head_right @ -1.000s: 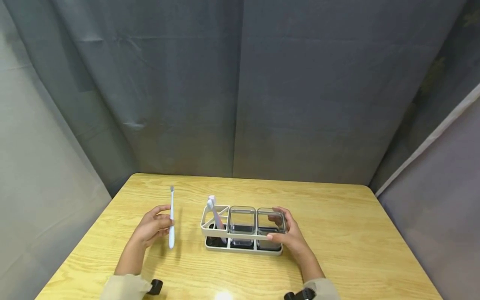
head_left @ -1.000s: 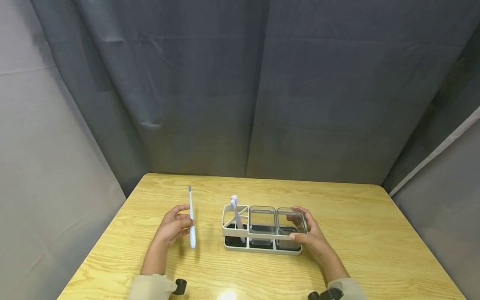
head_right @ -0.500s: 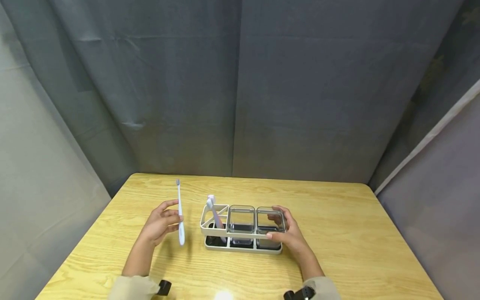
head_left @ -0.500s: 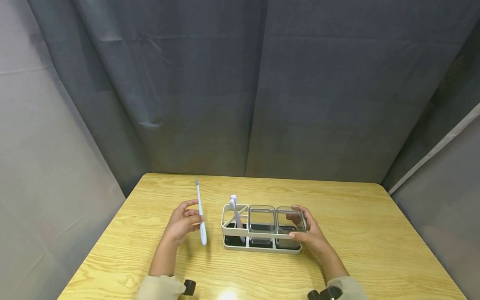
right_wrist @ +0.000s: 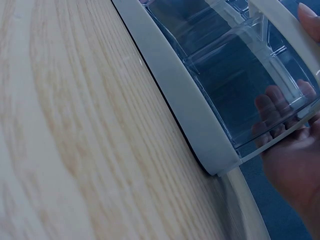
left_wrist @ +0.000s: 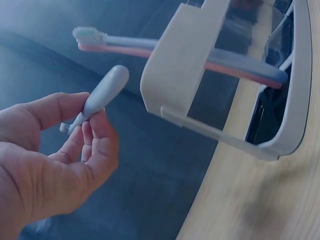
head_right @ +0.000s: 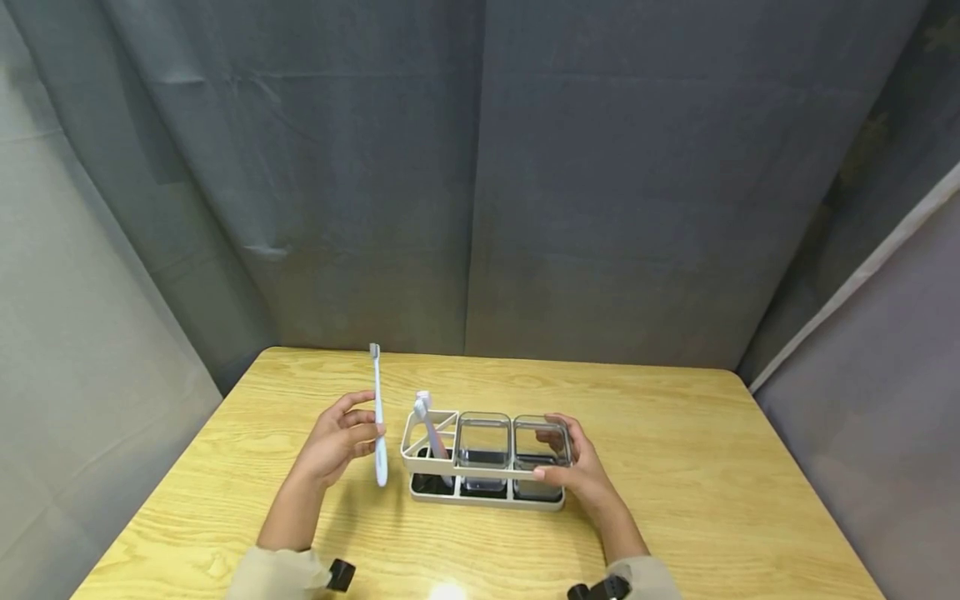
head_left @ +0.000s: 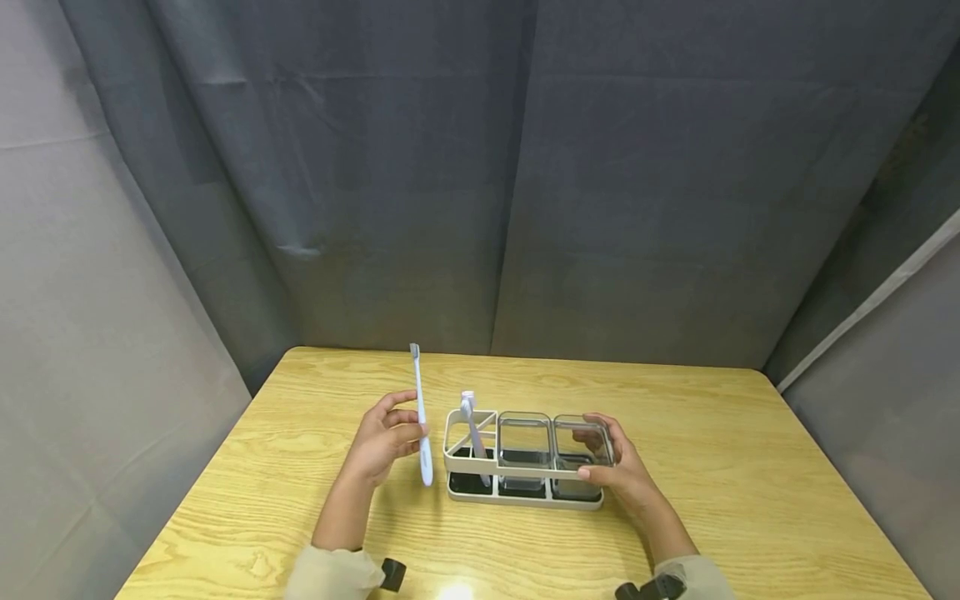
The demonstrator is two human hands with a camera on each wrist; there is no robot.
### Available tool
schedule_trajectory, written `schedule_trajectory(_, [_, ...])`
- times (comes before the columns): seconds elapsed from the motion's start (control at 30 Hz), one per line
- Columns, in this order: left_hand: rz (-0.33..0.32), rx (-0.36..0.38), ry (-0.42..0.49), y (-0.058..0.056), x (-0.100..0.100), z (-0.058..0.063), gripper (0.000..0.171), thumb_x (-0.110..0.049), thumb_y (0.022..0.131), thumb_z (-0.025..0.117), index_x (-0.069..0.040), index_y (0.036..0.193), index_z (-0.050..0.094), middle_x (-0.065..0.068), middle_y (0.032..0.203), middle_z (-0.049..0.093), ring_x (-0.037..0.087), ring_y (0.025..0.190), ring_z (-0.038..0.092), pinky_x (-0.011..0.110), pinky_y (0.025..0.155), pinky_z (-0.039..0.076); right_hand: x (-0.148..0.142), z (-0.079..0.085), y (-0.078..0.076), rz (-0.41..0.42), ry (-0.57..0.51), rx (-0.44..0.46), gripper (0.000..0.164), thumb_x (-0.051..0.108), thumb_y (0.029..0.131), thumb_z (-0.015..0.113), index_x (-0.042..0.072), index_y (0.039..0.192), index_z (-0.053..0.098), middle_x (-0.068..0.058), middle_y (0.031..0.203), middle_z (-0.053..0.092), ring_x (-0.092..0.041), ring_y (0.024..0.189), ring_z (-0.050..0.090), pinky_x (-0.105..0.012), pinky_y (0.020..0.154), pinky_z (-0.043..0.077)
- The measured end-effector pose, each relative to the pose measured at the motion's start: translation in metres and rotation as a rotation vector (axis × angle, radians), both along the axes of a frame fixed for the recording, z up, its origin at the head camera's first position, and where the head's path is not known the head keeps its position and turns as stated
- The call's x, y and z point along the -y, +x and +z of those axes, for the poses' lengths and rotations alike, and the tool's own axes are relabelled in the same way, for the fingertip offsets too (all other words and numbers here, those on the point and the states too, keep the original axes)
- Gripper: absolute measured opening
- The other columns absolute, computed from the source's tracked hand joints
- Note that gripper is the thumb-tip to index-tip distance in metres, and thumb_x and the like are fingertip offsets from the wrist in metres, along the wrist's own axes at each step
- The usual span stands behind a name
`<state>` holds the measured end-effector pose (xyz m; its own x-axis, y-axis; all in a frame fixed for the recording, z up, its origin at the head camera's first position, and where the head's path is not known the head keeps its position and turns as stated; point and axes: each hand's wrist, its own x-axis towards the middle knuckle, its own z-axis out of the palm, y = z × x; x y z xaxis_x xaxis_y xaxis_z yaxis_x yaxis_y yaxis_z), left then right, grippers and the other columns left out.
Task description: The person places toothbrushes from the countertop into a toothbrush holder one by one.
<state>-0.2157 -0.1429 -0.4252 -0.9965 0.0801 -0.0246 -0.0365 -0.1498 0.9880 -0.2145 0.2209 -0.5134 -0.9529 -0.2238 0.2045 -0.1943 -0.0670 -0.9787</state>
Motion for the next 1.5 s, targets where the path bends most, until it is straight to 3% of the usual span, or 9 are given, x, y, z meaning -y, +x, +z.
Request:
schedule_trajectory(0.37, [0.076,-0.124,0.125,0.001,-0.022,0.01,0.046,0.015,0.075,0.056,0.005,0.119,0.046,0.006,0.08,0.05,0.015,0.068,0.057,0.029,0.06,0.05,0.001,0.001,0.001,0.005,-0.016,-0.002,0.078,-0.004,0.072,0.069,0.001,0.138,0.029,-0.029,0.127,0.043,-0.044,0.121,0.035,-0.059,0.103,0.017])
schedule_trajectory(0.67, [0.143,-0.218,0.211,0.003,-0.036,0.01,0.03,0.015,0.077,0.057,-0.001,0.102,0.052,0.009,0.082,0.05,0.015,0.069,0.055,0.03,0.064,0.053,0.0,0.001,0.0,0.011,-0.028,-0.006,0.078,-0.004,0.072,0.07,0.001,0.138,0.029,-0.03,0.127,0.043,-0.041,0.121,0.037,-0.059,0.103,0.017])
schedule_trajectory(1.1, [0.047,-0.39,0.264,0.003,-0.05,0.002,0.027,0.015,0.079,0.059,-0.001,0.1,0.055,0.01,0.085,0.051,0.014,0.073,0.054,0.027,0.067,0.054,-0.002,0.001,0.0,0.009,-0.006,-0.009,0.077,-0.003,0.072,0.07,0.002,0.138,0.029,-0.028,0.128,0.044,-0.041,0.121,0.037,-0.06,0.103,0.017])
schedule_trajectory(1.27, [0.016,-0.415,0.238,0.003,-0.053,-0.001,0.023,0.01,0.08,0.062,-0.002,0.098,0.057,0.009,0.085,0.052,0.013,0.073,0.055,0.027,0.068,0.053,-0.002,0.002,0.002,0.012,-0.008,-0.015,0.077,-0.003,0.072,0.07,0.001,0.138,0.029,-0.028,0.128,0.043,-0.042,0.121,0.036,-0.06,0.103,0.016])
schedule_trajectory(1.5, [0.009,-0.422,0.19,0.002,-0.056,-0.004,0.023,0.003,0.083,0.064,0.015,0.096,0.05,0.013,0.086,0.055,0.015,0.074,0.057,0.028,0.068,0.054,-0.001,0.003,0.002,0.018,-0.002,-0.022,0.078,-0.002,0.072,0.07,0.001,0.138,0.028,-0.028,0.129,0.042,-0.04,0.121,0.037,-0.059,0.103,0.016])
